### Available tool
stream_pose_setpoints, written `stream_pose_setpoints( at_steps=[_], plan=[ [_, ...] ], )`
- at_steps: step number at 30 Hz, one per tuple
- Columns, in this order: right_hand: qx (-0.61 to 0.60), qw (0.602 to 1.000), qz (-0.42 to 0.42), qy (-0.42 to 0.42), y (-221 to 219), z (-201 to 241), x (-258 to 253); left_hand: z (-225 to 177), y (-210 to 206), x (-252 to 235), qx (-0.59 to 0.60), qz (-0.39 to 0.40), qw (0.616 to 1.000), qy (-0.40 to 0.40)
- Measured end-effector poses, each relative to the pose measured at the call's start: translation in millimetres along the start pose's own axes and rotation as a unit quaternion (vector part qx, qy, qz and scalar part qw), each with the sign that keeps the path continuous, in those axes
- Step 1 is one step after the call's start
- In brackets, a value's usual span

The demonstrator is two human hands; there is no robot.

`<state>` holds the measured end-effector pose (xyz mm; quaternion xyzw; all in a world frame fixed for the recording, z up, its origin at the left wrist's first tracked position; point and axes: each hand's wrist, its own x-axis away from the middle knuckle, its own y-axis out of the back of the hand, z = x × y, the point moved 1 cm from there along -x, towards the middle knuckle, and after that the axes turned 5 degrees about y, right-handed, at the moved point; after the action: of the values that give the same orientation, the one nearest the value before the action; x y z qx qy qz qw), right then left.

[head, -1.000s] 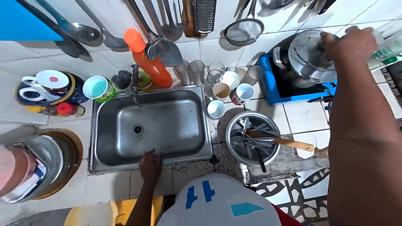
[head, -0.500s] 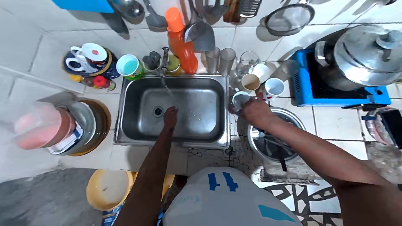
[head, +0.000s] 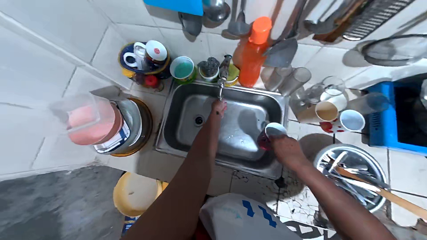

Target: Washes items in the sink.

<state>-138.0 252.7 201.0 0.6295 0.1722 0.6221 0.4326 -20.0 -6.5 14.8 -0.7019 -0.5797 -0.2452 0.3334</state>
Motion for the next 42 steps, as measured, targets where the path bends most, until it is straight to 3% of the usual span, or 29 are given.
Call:
stream_pose_setpoints(
  at_steps=[5, 8, 11, 14, 18, 19, 21, 23, 25, 27, 30, 31, 32, 33, 34, 35, 36, 37, 39, 40, 42],
  plan=[
    [-0.073, 0.995, 0.026, 0.055, -7, 61, -108, 0, 6, -3, -0.099, 0.1, 0.989, 0.055],
    [-0.074, 0.996, 0.015, 0.048, -13, 89, -174, 3, 43, 2, -0.174, 0.082, 0.978, 0.08],
    [-0.101, 0.995, -0.014, 0.02, -9, 113, -216, 17, 78, 5, -0.073, 0.036, 0.99, 0.116],
    [-0.199, 0.979, -0.048, -0.017, -13, 129, -247, 34, 84, -7, 0.052, 0.064, 0.985, 0.153],
    [-0.453, 0.879, -0.146, -0.018, -41, 144, -268, 33, 79, -29, 0.208, 0.15, 0.963, 0.087],
    [-0.464, 0.874, -0.141, 0.009, -50, 146, -267, 26, 79, -34, 0.224, 0.161, 0.958, 0.076],
    [-0.353, 0.926, -0.088, 0.102, -61, 141, -258, 7, 87, -38, 0.155, 0.186, 0.966, 0.09],
    [-0.109, 0.974, -0.043, 0.192, -57, 125, -251, -16, 89, -33, 0.013, 0.191, 0.972, 0.133],
    [0.039, 0.97, -0.052, 0.233, -54, 108, -259, -27, 84, -31, -0.087, 0.204, 0.955, 0.195],
    [0.07, 0.973, -0.074, 0.207, -50, 106, -269, -19, 72, -39, -0.098, 0.193, 0.954, 0.206],
    [-0.137, 0.987, -0.027, 0.081, -34, 126, -270, 0, 67, -52, 0.004, 0.158, 0.978, 0.136],
    [-0.269, 0.962, -0.039, 0.033, -31, 132, -270, 3, 69, -54, 0.041, 0.158, 0.979, 0.118],
    [-0.409, 0.91, -0.071, -0.007, -34, 137, -271, 7, 75, -56, 0.087, 0.193, 0.971, 0.107],
    [-0.514, 0.851, -0.102, -0.022, -42, 141, -271, 11, 82, -58, 0.123, 0.235, 0.959, 0.101],
    [-0.553, 0.826, -0.11, 0.0, -49, 141, -271, 10, 87, -60, 0.134, 0.255, 0.953, 0.098],
    [-0.5, 0.86, -0.093, 0.052, -56, 136, -270, 6, 89, -61, 0.118, 0.252, 0.955, 0.1],
    [-0.352, 0.926, -0.069, 0.121, -60, 126, -268, 0, 91, -61, 0.077, 0.242, 0.962, 0.102],
    [-0.181, 0.964, -0.055, 0.185, -61, 115, -268, -5, 92, -59, 0.014, 0.23, 0.968, 0.102],
    [0.025, 0.966, -0.087, 0.243, -58, 98, -270, -13, 90, -58, -0.079, 0.243, 0.96, 0.117],
    [0.052, 0.964, -0.116, 0.235, -56, 95, -272, -16, 85, -56, -0.1, 0.249, 0.954, 0.131],
    [-0.023, 0.981, -0.097, 0.167, -45, 99, -270, -21, 74, -54, -0.125, 0.22, 0.954, 0.157]
  ],
)
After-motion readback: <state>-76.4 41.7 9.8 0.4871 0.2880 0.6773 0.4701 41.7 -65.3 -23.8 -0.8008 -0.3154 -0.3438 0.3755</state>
